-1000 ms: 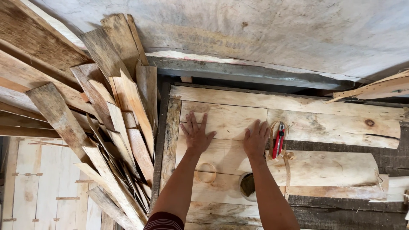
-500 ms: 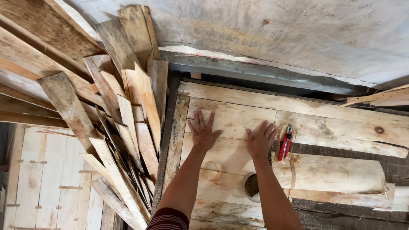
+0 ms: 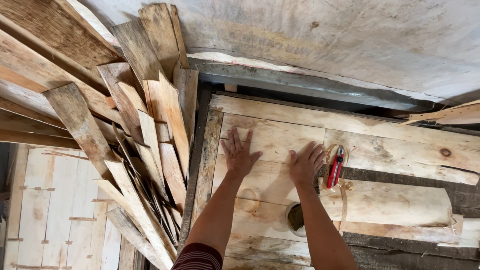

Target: Arrange and prepare thin pieces of wood or bark on a workbench.

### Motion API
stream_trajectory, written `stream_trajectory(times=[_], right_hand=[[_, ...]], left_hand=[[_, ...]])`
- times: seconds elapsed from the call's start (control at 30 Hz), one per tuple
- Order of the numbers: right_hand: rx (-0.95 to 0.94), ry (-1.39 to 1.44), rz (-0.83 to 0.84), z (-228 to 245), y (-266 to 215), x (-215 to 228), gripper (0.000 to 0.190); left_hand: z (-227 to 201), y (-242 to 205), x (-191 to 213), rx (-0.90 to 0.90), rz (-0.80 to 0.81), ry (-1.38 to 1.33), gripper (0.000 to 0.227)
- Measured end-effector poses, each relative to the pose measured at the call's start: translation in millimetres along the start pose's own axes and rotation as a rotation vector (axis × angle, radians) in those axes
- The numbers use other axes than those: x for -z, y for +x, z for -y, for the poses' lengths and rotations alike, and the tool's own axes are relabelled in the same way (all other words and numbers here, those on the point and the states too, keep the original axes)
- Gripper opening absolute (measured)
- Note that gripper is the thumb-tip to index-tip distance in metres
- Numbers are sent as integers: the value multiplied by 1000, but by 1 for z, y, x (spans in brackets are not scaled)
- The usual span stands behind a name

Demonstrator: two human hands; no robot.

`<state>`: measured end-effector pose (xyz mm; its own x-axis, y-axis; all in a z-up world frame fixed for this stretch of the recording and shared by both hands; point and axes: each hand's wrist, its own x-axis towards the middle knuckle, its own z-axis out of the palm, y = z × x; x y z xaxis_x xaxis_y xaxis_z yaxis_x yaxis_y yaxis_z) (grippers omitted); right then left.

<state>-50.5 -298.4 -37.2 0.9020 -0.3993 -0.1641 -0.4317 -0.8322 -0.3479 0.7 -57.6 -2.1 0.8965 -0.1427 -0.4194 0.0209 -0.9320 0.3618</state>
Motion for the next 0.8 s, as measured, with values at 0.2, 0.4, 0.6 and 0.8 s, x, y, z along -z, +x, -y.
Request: stream_trajectory(times=[0.2,0.4,0.6,0.8], right_hand=[[20,32,-46,1,0,4,97],[83,67,-108,-1,-4,6,96],[145,74,-110,-3,-1,10,92],[141,65,-124,0,-7,12,90]], left_hand=[[-2,-1,5,10,16,-16,94],[0,-4,-1,-9,-52,-41,94],[-2,-3,2,13,-19,-27,95],[2,0,2,-16,-2,-14,96]])
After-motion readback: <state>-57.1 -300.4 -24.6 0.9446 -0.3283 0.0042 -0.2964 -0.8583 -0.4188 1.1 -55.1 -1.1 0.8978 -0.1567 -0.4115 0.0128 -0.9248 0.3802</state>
